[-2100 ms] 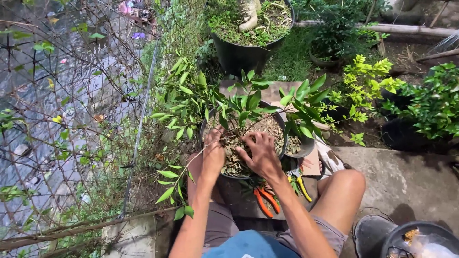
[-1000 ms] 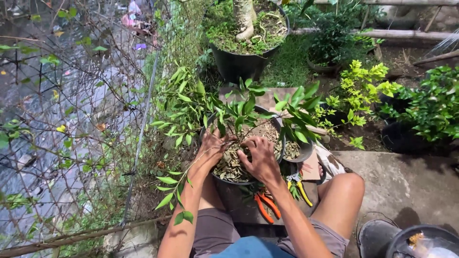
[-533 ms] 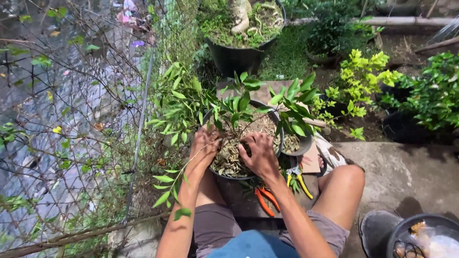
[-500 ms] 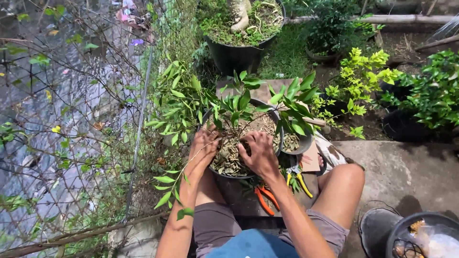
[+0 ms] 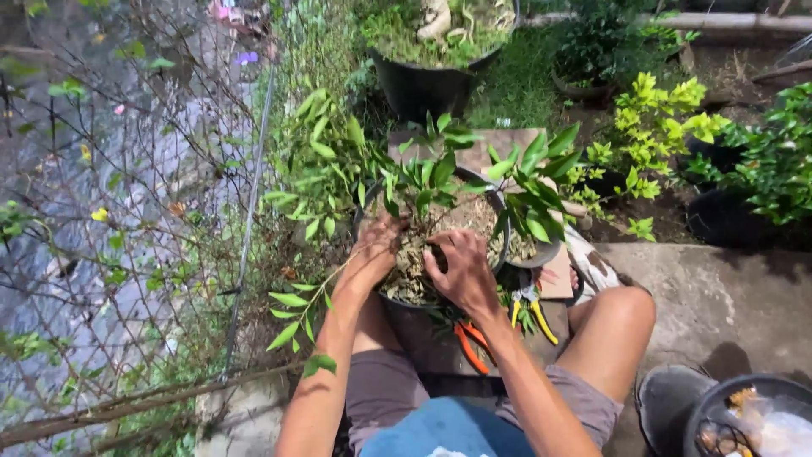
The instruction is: The person wires and shapes the branches of a bonsai tree while adjusting the soil in its pot.
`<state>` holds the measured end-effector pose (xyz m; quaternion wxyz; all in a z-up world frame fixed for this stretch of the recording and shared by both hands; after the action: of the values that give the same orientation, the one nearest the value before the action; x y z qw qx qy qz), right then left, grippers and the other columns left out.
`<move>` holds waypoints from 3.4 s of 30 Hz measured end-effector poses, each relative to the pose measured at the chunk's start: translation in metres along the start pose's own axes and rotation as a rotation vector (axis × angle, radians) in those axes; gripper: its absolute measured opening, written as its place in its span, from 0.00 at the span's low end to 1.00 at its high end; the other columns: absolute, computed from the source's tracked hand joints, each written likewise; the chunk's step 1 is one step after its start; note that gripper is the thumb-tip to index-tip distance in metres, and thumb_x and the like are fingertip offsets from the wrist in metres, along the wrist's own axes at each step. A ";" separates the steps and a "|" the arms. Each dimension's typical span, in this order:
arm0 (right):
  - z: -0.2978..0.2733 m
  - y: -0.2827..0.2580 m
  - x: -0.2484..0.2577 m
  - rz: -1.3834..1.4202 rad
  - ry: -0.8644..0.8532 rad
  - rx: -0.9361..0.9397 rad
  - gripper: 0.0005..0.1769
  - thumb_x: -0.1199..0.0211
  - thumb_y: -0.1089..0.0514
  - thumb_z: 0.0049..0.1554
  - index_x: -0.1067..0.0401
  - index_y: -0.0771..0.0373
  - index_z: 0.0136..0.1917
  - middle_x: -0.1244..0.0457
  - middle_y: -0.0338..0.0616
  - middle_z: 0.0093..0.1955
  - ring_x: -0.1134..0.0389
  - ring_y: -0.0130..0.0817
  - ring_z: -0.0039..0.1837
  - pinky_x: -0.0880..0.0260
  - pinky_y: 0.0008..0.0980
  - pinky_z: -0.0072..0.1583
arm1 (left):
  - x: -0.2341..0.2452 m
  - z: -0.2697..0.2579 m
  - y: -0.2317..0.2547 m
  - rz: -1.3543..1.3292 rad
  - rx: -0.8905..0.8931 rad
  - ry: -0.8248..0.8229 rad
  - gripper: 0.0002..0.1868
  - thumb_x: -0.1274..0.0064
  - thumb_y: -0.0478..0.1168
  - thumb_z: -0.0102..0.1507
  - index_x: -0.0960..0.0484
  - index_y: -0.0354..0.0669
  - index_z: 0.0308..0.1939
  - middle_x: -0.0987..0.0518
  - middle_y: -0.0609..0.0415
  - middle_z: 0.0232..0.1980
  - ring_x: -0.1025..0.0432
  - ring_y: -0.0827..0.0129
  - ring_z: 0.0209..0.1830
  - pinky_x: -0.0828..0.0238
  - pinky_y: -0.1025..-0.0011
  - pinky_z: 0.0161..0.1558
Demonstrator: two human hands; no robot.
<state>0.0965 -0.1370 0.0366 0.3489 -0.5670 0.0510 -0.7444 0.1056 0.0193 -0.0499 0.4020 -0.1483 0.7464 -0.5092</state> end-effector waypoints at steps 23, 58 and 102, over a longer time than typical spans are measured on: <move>-0.001 0.021 -0.016 -0.136 -0.092 0.114 0.14 0.43 0.37 0.64 0.24 0.39 0.56 0.38 0.32 0.61 0.39 0.37 0.66 0.37 0.40 0.62 | 0.012 -0.038 -0.069 -2.837 0.967 -0.061 0.39 0.63 0.58 0.71 0.42 0.27 0.75 0.35 0.29 0.72 0.41 0.40 0.74 0.45 0.49 0.73; -0.013 0.035 -0.009 0.254 -0.107 0.009 0.27 0.32 0.47 0.58 0.30 0.45 0.70 0.32 0.40 0.58 0.29 0.42 0.63 0.29 0.43 0.67 | -0.006 -0.065 -0.104 -2.674 1.135 0.100 0.21 0.42 0.36 0.64 0.22 0.41 0.62 0.20 0.49 0.54 0.23 0.58 0.57 0.27 0.63 0.60; -0.016 0.056 -0.011 0.361 0.229 0.058 0.12 0.32 0.58 0.58 0.19 0.51 0.56 0.27 0.36 0.48 0.27 0.35 0.54 0.27 0.37 0.59 | -0.002 -0.026 -0.076 -2.578 1.249 0.111 0.14 0.48 0.44 0.69 0.16 0.49 0.57 0.15 0.57 0.48 0.21 0.64 0.51 0.30 0.63 0.58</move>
<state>0.1098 -0.1779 -0.0049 0.4849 -0.4501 0.1695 -0.7305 0.0731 0.0044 0.0222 -0.3631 -0.4921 -0.2340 -0.7558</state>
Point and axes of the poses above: each hand's wrist, its own z-axis towards the middle knuckle, its own x-axis out of the back of the hand, y = z × x, the point moved 8 cm from there along z, towards the middle knuckle
